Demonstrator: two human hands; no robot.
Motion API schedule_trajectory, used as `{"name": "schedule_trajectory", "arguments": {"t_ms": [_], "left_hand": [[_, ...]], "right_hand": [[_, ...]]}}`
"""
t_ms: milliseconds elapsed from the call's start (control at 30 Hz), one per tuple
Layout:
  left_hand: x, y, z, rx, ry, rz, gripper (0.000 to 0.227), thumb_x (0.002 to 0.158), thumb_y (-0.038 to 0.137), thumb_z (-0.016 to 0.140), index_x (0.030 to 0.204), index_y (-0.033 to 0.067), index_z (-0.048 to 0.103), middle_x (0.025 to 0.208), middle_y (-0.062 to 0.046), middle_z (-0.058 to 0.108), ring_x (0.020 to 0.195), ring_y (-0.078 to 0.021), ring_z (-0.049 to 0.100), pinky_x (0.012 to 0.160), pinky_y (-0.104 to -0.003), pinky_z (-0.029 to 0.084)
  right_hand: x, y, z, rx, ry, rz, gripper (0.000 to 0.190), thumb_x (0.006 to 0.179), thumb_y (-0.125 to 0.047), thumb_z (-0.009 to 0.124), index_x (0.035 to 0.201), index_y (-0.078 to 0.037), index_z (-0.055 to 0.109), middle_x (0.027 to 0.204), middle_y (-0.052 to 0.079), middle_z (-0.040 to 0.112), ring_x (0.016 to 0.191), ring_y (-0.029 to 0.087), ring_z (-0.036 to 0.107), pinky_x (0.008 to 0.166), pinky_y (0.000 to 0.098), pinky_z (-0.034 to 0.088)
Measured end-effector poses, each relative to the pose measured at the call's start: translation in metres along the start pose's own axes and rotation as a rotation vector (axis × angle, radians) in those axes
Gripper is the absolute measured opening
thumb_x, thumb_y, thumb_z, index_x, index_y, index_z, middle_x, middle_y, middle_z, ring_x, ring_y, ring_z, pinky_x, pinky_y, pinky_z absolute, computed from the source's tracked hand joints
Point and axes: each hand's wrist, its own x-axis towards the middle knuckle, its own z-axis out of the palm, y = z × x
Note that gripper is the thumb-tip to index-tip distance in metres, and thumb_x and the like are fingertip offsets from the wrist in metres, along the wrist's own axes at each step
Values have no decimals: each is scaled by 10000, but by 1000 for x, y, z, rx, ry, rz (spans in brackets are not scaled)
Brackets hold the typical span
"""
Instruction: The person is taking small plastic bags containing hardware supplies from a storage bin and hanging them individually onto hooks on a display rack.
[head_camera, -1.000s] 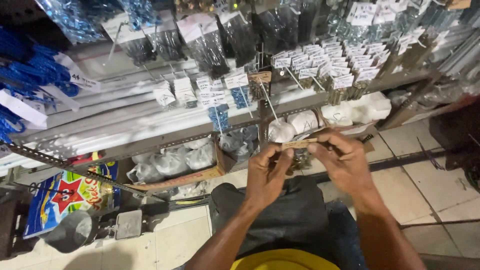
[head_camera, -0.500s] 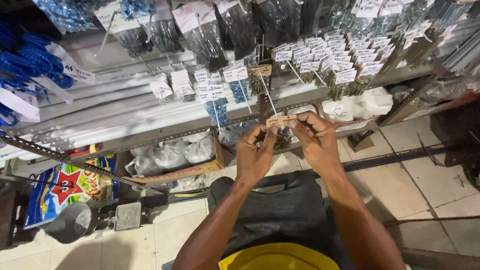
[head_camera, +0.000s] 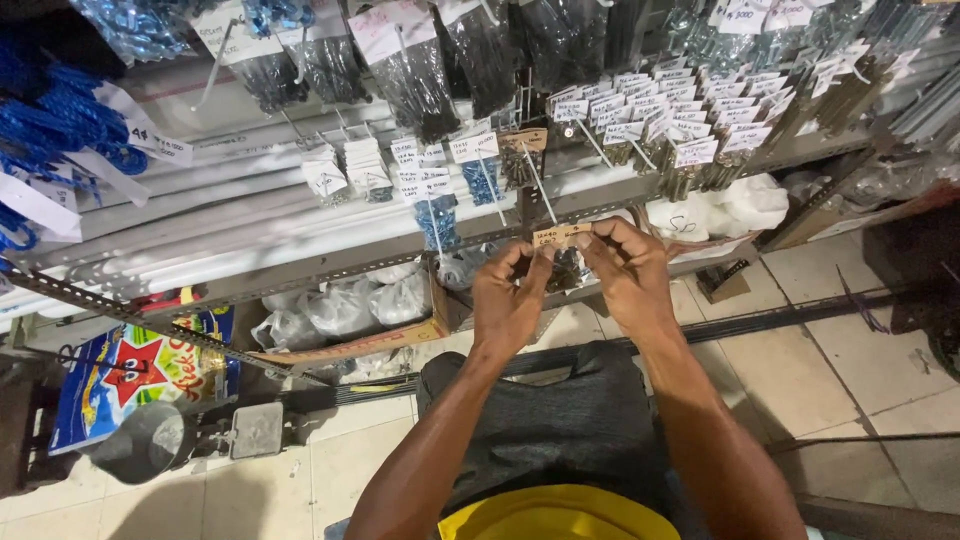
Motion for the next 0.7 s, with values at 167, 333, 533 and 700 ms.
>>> {"name": "schedule_trajectory", "arguments": {"t_ms": [167,333,533,700], "left_hand": [[-4,-11,1,-1,-1,24,282,1056,247,632,899,16,668,748,-190,673,762,-170,610,556,-353,500],[-3,-13,2,-6,1,-6,268,1058,223,617,899,20,691,735,-172,681,739,-144,600,542,-316,497],[5,-13,6,-12,81,26,252,1028,210,668,853,33,712,696,-135,671,725,-122,560,602,-333,503],[14,-3,20,-146,192,35,249,1026,165,640,820,39,700,700,-74,662,775,-106,547,640,-278,486]], "right_hand": [[3,9,-1,8,8,3,103,981,-76,724,883,-44,715,633,27,565,586,63,501,578,199,450],[7,7,4,42,9,0,120,990,-75,722,875,-42,708,638,27,553,588,67,505,578,204,464],[8,17,8,31,18,15,121,1002,-79,707,891,-34,717,667,50,582,613,91,525,593,226,471],[6,12,26,128,59,3,144,953,-112,787,943,-21,676,814,47,594,774,110,510,740,289,496]]}}
